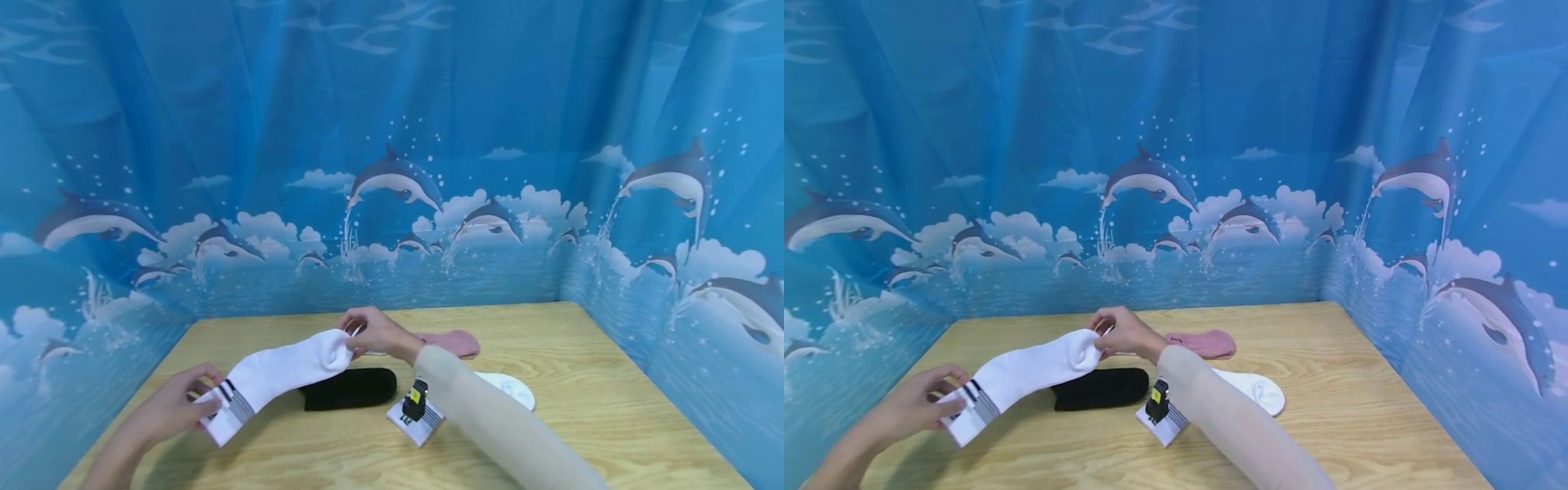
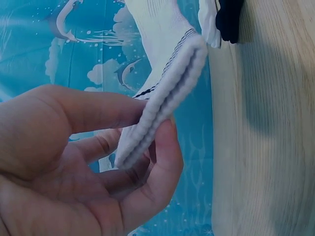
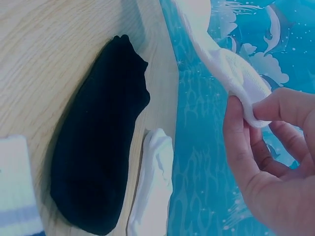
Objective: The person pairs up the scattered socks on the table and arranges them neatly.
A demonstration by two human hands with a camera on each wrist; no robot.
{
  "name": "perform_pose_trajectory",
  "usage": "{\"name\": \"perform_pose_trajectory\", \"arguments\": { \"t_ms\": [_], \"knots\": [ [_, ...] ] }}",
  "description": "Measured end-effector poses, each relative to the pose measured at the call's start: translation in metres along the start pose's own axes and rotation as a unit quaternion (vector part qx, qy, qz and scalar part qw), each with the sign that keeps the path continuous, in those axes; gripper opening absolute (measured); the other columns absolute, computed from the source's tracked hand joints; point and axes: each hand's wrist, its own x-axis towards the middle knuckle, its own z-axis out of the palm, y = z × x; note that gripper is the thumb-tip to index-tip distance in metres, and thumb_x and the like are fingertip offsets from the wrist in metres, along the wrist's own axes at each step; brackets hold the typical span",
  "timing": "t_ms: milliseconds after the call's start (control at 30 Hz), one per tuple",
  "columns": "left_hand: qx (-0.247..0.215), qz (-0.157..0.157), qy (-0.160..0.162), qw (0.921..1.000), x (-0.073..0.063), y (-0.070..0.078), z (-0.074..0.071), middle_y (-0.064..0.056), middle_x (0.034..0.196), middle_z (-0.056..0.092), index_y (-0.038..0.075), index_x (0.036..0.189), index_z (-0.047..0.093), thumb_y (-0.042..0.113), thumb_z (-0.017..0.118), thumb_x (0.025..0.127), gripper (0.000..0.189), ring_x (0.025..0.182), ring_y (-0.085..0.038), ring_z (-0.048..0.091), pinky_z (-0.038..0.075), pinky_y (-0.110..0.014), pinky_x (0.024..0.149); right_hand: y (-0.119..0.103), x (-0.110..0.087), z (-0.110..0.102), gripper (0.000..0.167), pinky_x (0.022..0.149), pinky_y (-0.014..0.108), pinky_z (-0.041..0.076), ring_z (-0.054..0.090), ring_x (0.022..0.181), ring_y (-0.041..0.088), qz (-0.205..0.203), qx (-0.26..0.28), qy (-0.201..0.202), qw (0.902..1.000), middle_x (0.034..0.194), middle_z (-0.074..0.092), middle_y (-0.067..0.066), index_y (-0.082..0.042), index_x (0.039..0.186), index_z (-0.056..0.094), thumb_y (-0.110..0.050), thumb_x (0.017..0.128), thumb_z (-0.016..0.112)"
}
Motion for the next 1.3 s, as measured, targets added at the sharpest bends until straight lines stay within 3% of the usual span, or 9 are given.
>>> {"name": "perform_pose_trajectory", "arguments": {
  "t_ms": [333,733,1000,1300],
  "knots": [
    [0.002,0.035,0.002,0.9994,0.002,0.007,0.008,-0.016,0.097,0.065,-0.009,0.115,0.053,-0.003,0.060,0.095,0.021,0.077,-0.018,0.065,0.061,-0.032,0.061,0.005,-0.006,-0.008,0.028,0.070,0.030,0.063,0.064,0.091,0.018,0.003,0.003,0.012,0.9999,0.108,0.068,0.014,-0.004,0.114,0.070,0.004,0.087,0.071],
    [0.011,-0.003,0.010,0.9999,0.011,0.017,0.015,-0.016,0.097,0.065,-0.004,0.114,0.055,-0.002,0.060,0.095,0.020,0.079,-0.022,0.065,0.062,-0.036,0.064,0.013,-0.009,-0.016,0.028,0.068,0.031,0.064,0.065,0.088,0.019,0.010,0.010,0.027,0.9995,0.105,0.068,0.013,-0.004,0.112,0.071,0.004,0.085,0.073],
    [0.012,0.010,0.007,0.9999,0.015,0.021,0.018,-0.014,0.094,0.063,-0.005,0.114,0.055,-0.003,0.061,0.094,0.021,0.079,-0.021,0.064,0.061,-0.034,0.062,0.013,-0.013,-0.021,0.030,0.073,0.037,0.065,0.066,0.089,0.019,0.018,0.015,0.029,0.9993,0.106,0.068,0.013,-0.004,0.114,0.070,0.005,0.085,0.072],
    [0.022,-0.008,0.015,0.9996,0.023,0.028,0.026,-0.016,0.097,0.065,-0.003,0.116,0.056,-0.002,0.063,0.093,0.024,0.078,-0.021,0.065,0.062,-0.038,0.064,0.018,-0.018,-0.028,0.033,0.073,0.033,0.065,0.066,0.090,0.020,0.014,0.019,0.029,0.9993,0.110,0.067,0.015,-0.002,0.116,0.069,0.006,0.084,0.071]
  ]
}}
